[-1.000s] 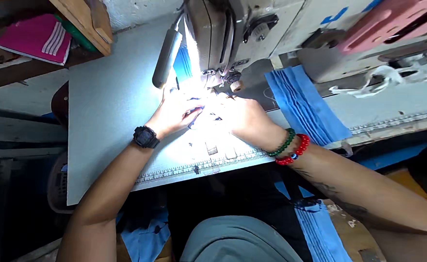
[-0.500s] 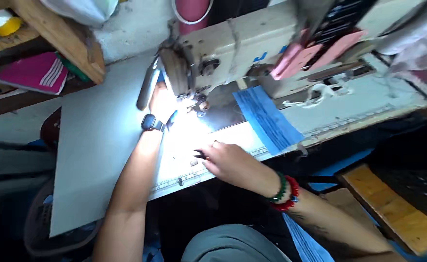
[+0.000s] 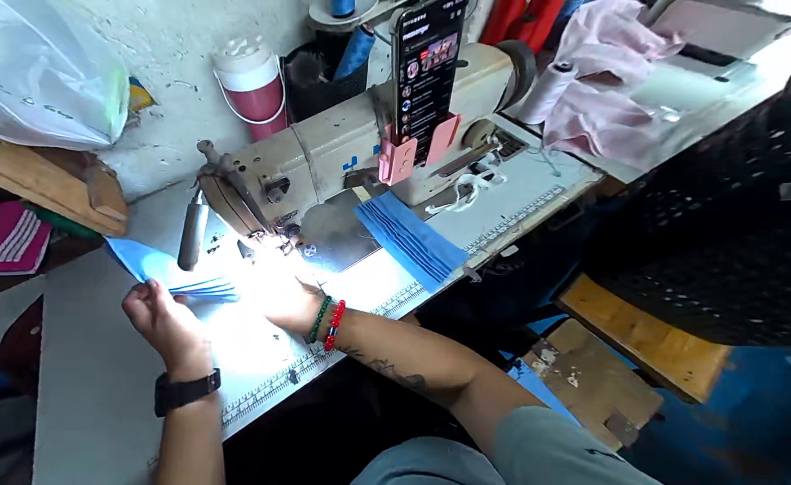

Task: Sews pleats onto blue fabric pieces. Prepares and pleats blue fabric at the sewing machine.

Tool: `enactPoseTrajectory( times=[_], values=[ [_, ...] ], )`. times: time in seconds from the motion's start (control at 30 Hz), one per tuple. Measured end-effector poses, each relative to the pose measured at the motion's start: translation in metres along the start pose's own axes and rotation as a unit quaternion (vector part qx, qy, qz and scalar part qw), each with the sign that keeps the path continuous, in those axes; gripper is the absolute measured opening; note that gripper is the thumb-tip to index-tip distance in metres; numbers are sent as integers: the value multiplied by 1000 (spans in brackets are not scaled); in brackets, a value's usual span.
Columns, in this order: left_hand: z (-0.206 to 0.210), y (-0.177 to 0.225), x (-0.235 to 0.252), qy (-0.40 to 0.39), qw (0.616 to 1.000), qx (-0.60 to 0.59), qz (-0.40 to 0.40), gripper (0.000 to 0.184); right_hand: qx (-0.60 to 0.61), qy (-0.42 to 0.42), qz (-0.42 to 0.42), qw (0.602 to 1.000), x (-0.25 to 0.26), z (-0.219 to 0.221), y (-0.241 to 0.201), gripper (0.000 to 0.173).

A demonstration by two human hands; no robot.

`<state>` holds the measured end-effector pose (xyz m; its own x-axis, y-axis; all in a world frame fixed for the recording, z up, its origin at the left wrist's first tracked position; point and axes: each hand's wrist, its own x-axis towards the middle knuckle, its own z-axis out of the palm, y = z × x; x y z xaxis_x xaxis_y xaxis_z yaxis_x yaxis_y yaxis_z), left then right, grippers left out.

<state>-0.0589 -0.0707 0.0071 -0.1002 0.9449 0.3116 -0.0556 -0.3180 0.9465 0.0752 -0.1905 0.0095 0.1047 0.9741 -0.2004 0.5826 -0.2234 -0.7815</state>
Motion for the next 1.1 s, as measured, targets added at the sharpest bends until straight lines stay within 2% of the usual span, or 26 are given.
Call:
enactPoseTrajectory(
  times=[0.07, 0.17, 0.2, 0.27, 0.33, 0.4, 0.5, 0.6, 0.67, 0.8, 0.83, 0.9, 0.97, 1.03, 1.1],
  values=[
    [-8, 6, -9, 29, 998, -56, -13, 23, 23, 36, -10, 999, -13, -1, 6, 42],
    [-27, 19, -23, 1, 990, -135, -41, 27, -102, 99, -130, 981, -23, 1, 15, 25],
    [-30, 22, -30, -20, 984, -168, -60, 29, -76, 87, -137, 984, -21, -1, 16, 27],
    [-33, 26, -45, -53, 963, -242, -109, 32, 78, 57, -104, 990, -16, -4, 14, 33],
    [-30, 29, -63, -73, 940, -299, -146, 33, 211, 46, -77, 973, -13, 2, 11, 31],
    [-25, 30, -77, -84, 928, -327, -160, 30, 257, 20, -74, 963, -12, 6, 7, 29],
    [-20, 28, -94, -58, 929, -327, -165, 25, 302, -15, -85, 949, -10, 17, 0, 25],
    [-24, 24, -105, -27, 944, -296, -147, 23, 315, 26, -112, 942, -10, 24, 2, 14],
    [-31, 23, -110, -29, 953, -273, -132, 23, 258, 72, -134, 954, -14, 15, 0, 13],
    [-40, 22, -126, -42, 966, -211, -142, 23, 148, 105, -198, 963, -27, 1, -6, 11],
    [-40, 21, -129, -32, 974, -183, -126, 26, 120, 120, -225, 959, -29, 0, -6, 11],
    [-47, 16, -133, -41, 993, -101, -44, 55, 30, 131, -269, 954, -38, -7, -6, 13],
    [-58, 21, -132, -118, 991, -13, 67, 79, -83, 93, -290, 949, -56, -16, -10, 17],
    [-66, 37, -128, -235, 956, 84, 155, 71, -146, 50, -323, 934, -80, -25, -13, 17],
    [-75, 54, -129, -360, 898, 163, 193, 44, -150, 24, -352, 923, -105, -34, -12, 15]
  ],
)
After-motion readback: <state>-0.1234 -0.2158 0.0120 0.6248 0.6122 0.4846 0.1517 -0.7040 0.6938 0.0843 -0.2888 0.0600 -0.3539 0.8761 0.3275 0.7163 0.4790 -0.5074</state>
